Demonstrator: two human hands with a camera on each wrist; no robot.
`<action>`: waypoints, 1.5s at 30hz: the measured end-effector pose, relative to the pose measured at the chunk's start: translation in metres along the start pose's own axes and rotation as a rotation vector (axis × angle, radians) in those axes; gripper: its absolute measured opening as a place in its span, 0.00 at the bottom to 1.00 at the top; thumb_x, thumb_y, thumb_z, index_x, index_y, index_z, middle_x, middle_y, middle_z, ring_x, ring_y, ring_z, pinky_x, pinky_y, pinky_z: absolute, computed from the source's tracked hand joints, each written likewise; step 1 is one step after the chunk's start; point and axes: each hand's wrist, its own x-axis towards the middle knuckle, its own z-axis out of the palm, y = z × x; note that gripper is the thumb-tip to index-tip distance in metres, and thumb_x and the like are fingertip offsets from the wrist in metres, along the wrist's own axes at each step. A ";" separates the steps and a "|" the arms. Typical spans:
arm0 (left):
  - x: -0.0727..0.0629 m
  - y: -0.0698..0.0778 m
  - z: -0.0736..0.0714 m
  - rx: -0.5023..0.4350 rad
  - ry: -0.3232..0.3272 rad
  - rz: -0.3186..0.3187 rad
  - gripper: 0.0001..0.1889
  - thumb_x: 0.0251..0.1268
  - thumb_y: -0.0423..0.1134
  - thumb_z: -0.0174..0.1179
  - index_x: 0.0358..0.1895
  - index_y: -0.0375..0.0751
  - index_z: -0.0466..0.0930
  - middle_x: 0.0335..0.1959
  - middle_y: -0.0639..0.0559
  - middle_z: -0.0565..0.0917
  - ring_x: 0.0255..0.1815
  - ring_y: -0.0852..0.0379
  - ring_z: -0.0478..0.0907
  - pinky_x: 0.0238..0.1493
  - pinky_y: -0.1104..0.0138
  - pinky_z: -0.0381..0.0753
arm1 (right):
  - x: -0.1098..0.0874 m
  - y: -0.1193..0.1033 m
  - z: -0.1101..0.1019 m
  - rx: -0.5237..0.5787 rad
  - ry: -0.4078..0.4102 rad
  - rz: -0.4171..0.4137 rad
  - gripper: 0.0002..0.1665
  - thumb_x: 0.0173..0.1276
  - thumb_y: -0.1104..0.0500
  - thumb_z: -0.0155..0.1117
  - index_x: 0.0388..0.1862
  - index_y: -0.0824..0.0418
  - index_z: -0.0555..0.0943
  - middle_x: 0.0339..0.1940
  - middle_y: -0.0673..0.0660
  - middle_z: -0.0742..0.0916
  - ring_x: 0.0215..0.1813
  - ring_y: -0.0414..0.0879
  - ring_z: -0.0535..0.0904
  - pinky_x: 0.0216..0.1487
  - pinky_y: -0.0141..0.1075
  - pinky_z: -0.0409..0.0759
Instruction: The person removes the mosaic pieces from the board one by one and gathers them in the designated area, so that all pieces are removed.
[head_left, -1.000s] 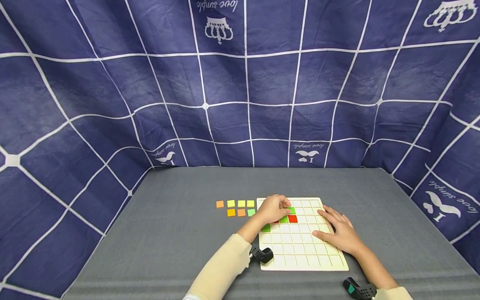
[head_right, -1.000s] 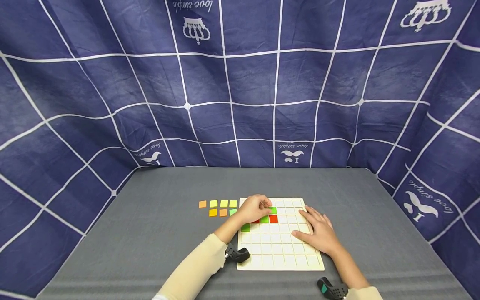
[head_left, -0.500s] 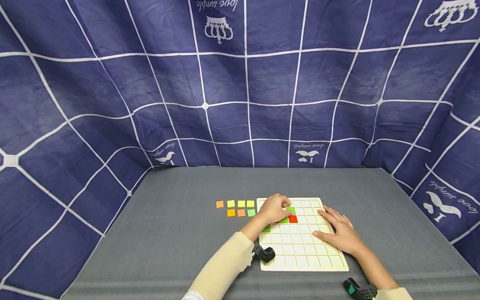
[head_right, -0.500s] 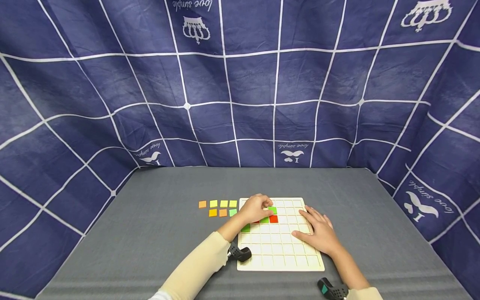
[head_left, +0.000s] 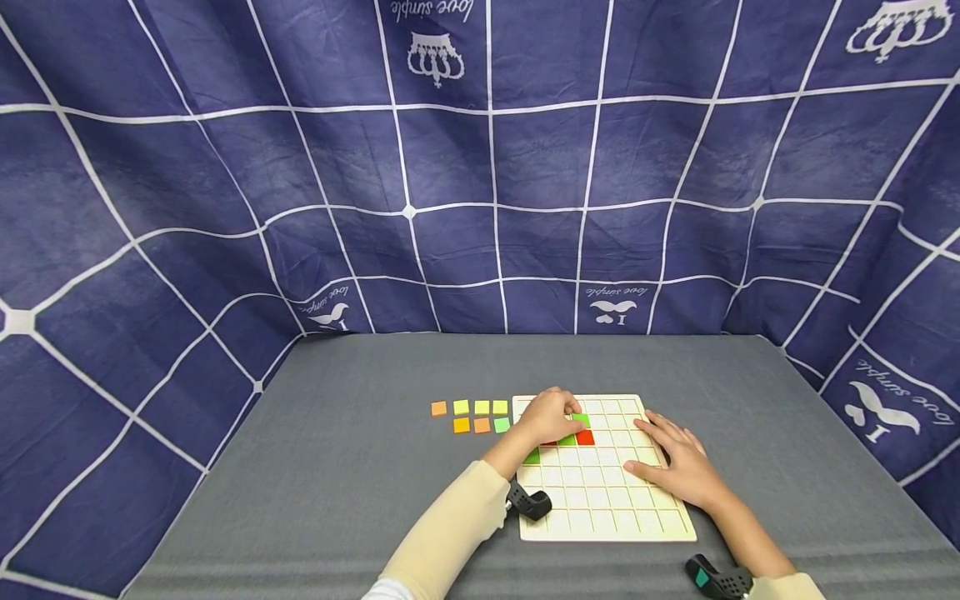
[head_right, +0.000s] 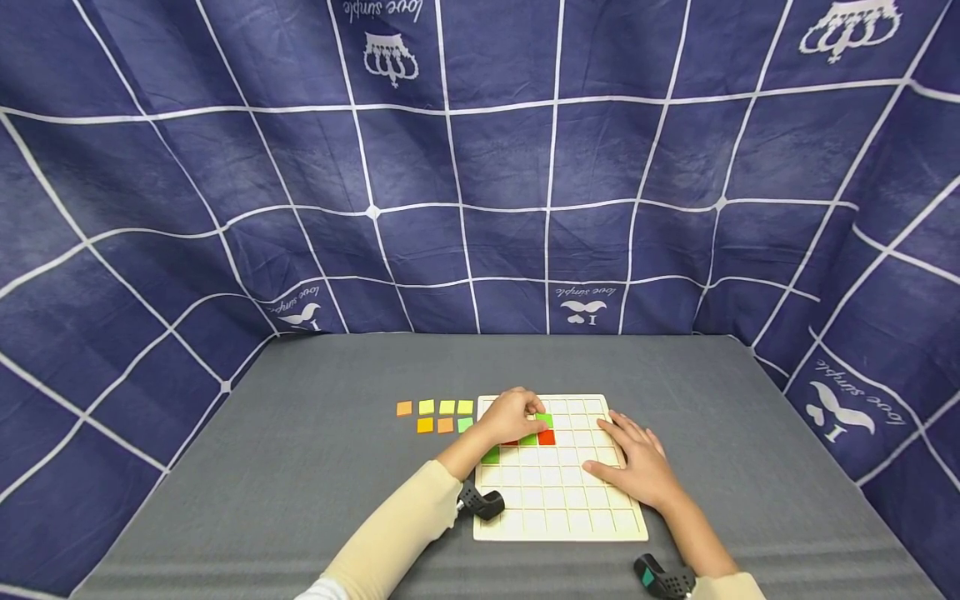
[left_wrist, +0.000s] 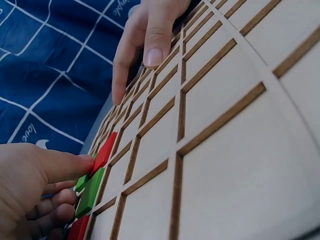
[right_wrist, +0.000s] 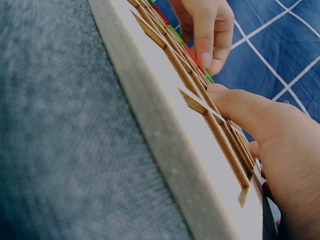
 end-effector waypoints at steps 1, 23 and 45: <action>0.000 0.000 0.000 -0.002 -0.002 -0.005 0.11 0.57 0.44 0.71 0.40 0.45 0.84 0.33 0.58 0.78 0.36 0.63 0.75 0.39 0.74 0.72 | 0.000 0.000 0.000 0.000 0.000 0.000 0.47 0.58 0.40 0.71 0.70 0.64 0.69 0.72 0.70 0.66 0.72 0.69 0.56 0.65 0.67 0.45; -0.005 0.002 -0.002 -0.232 0.021 -0.011 0.09 0.57 0.34 0.71 0.36 0.44 0.79 0.28 0.59 0.78 0.28 0.66 0.73 0.36 0.72 0.72 | -0.001 -0.003 0.000 0.028 0.003 -0.005 0.47 0.58 0.41 0.71 0.69 0.65 0.70 0.72 0.70 0.66 0.72 0.70 0.56 0.65 0.68 0.45; -0.028 -0.019 -0.026 -0.338 0.035 -0.011 0.06 0.63 0.33 0.64 0.41 0.43 0.78 0.34 0.56 0.78 0.34 0.62 0.75 0.39 0.69 0.75 | -0.003 -0.004 -0.003 0.033 0.003 -0.006 0.47 0.58 0.41 0.71 0.69 0.64 0.70 0.72 0.70 0.65 0.72 0.70 0.55 0.65 0.67 0.44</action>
